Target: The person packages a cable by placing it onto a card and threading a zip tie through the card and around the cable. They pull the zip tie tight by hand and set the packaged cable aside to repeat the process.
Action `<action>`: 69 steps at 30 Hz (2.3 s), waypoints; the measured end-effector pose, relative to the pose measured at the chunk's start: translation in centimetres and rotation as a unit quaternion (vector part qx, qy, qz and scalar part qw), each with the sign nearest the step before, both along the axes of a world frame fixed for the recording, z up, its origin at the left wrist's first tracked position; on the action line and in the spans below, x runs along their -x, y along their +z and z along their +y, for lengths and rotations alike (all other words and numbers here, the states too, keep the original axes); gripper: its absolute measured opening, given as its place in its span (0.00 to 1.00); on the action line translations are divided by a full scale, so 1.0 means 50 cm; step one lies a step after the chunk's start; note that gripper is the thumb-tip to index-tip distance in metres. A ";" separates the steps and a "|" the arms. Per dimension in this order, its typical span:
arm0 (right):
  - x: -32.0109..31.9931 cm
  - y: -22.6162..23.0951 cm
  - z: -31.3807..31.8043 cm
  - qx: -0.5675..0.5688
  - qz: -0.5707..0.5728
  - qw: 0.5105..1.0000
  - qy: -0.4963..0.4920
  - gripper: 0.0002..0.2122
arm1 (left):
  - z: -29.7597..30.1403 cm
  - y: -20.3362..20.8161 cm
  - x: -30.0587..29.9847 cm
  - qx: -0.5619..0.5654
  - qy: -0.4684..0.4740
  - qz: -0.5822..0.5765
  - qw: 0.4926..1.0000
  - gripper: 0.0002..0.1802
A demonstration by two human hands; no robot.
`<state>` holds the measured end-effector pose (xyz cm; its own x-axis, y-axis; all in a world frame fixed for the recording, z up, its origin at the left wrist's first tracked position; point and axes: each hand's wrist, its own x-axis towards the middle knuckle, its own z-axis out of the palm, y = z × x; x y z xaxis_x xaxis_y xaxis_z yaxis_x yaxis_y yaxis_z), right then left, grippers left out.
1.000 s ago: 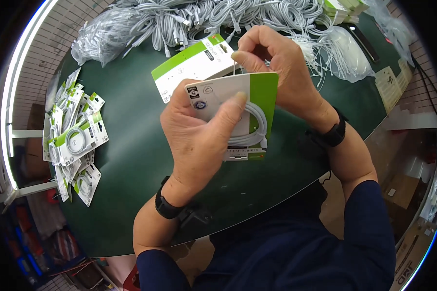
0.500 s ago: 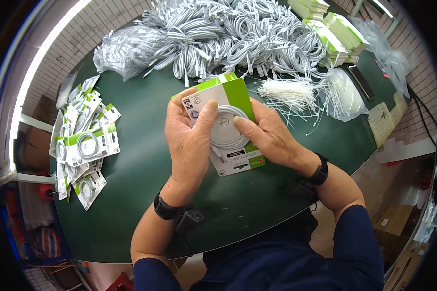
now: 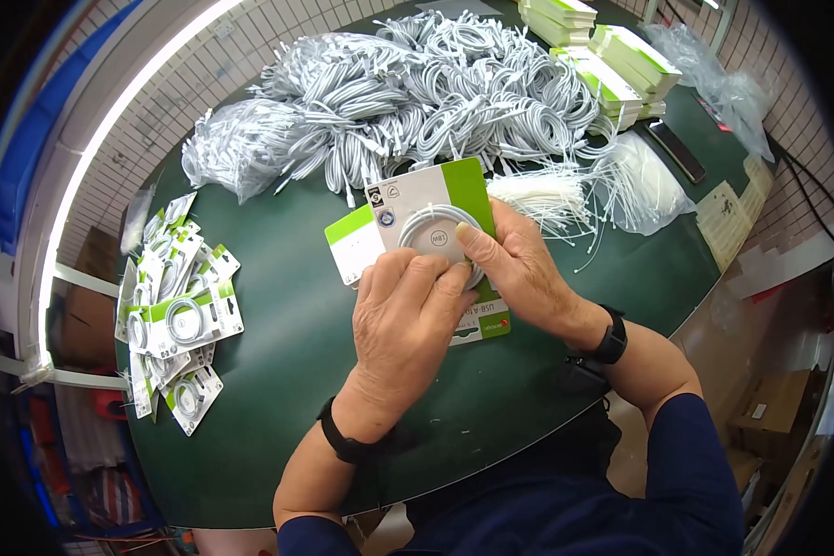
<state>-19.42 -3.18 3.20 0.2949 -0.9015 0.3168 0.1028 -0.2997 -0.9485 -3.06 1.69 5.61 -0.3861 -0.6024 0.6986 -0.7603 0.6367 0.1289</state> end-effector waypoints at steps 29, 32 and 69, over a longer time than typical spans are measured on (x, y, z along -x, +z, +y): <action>0.000 -0.023 -0.007 0.019 0.120 0.990 -0.069 0.13 | -0.015 -0.036 -0.031 -0.008 -0.073 0.118 0.990 0.19; 0.004 -0.012 -0.002 -0.023 0.047 0.997 -0.058 0.13 | -0.010 -0.020 -0.032 -0.010 -0.043 0.221 0.974 0.19; 0.033 -0.023 -0.031 -0.062 0.000 0.998 0.032 0.11 | 0.021 -0.008 -0.200 -0.371 -0.036 0.566 0.736 0.12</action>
<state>-21.08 -4.72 2.04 0.3529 -0.9132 0.2037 0.1174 -0.1727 -0.9779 6.93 2.73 5.23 0.1399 -0.9863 0.0877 0.1329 0.1065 0.9854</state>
